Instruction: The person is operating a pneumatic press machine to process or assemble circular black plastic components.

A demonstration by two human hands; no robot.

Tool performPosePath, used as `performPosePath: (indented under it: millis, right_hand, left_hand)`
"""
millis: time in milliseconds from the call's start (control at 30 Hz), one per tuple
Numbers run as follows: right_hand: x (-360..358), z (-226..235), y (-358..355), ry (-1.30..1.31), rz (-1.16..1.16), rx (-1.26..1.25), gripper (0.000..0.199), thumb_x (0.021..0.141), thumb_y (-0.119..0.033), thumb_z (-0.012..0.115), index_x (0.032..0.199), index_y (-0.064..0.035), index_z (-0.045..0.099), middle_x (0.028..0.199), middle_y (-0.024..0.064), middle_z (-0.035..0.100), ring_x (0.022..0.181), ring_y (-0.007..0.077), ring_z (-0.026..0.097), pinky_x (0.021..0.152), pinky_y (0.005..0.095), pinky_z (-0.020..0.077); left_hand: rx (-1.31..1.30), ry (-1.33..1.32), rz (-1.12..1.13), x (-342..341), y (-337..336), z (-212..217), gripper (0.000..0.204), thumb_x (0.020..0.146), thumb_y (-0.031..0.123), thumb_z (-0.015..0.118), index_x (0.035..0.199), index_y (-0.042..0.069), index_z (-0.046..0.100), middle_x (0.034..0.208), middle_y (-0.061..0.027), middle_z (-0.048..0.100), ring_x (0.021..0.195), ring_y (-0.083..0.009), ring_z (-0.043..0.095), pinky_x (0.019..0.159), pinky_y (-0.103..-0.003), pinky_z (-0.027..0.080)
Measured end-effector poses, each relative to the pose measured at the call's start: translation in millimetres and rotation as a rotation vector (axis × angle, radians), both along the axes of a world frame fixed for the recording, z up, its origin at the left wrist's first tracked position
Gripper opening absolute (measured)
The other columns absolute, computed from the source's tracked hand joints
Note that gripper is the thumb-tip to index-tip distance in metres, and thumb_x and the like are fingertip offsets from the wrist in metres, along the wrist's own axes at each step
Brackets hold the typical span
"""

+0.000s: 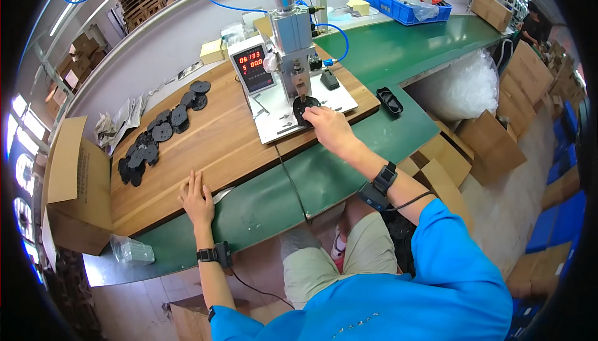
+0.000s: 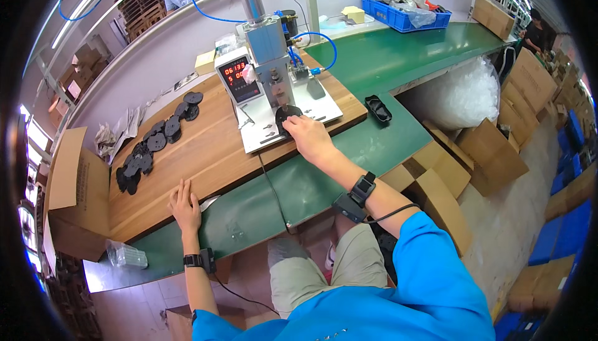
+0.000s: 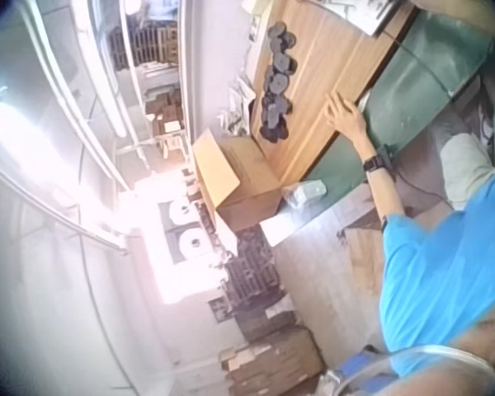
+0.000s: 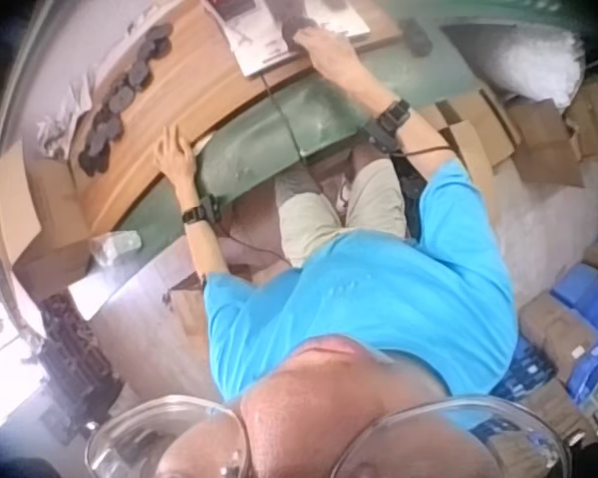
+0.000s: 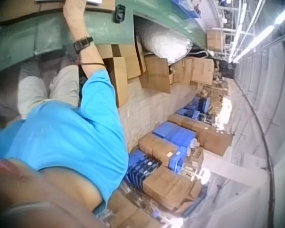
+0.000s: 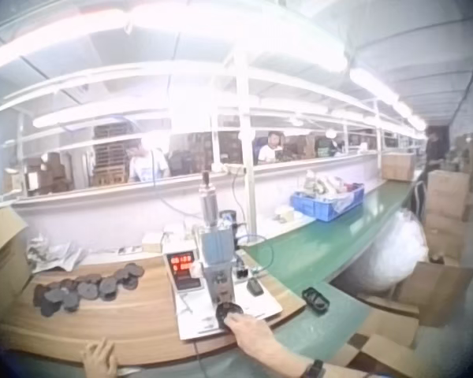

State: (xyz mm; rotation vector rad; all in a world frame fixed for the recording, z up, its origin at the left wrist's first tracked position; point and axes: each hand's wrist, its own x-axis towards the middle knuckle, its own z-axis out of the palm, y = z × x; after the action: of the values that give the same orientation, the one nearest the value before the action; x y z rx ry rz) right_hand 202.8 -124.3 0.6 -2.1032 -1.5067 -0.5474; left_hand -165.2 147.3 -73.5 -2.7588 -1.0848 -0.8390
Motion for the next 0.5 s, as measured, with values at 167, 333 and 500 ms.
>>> performPosePath:
  millis: [167,333,500]
  right_hand:
    - [2.2,7.3,-0.5,0.023,0.021,0.008,0.026,0.086,0.0,0.065,0.11,-0.0064,0.069,0.11,0.0101,0.07,0.104,0.0329,0.071,0.087,0.045,0.0611]
    - [-6.9,34.8,-13.5,0.184,0.105,0.197,0.028,0.085,0.001,0.067,0.111,-0.0063,0.066,0.113,0.0115,0.069,0.109,0.0352,0.065,0.091,0.048,0.0576]
    - [-75.8,43.6,-140.6,0.219,-0.036,0.508,0.046,0.078,0.004,0.074,0.122,-0.0078,0.071,0.113,0.0155,0.067,0.111,0.0387,0.065,0.097,0.0459,0.054]
  left_hand:
    - [-0.029,-0.002,-0.007,3.9,-0.9,1.8,0.049,0.103,0.026,0.058,0.151,0.018,0.064,0.163,-0.0047,0.055,0.141,-0.0327,0.05,0.118,-0.048,0.035]
    - [0.0,0.043,-0.002,0.7,4.4,2.7,0.049,0.102,0.024,0.058,0.151,0.017,0.064,0.164,-0.0055,0.054,0.14,-0.0325,0.05,0.117,-0.049,0.035]
    - [0.016,0.052,0.026,-3.6,6.3,4.2,0.051,0.1,0.022,0.06,0.15,0.016,0.064,0.164,-0.0074,0.055,0.14,-0.0356,0.051,0.118,-0.05,0.036]
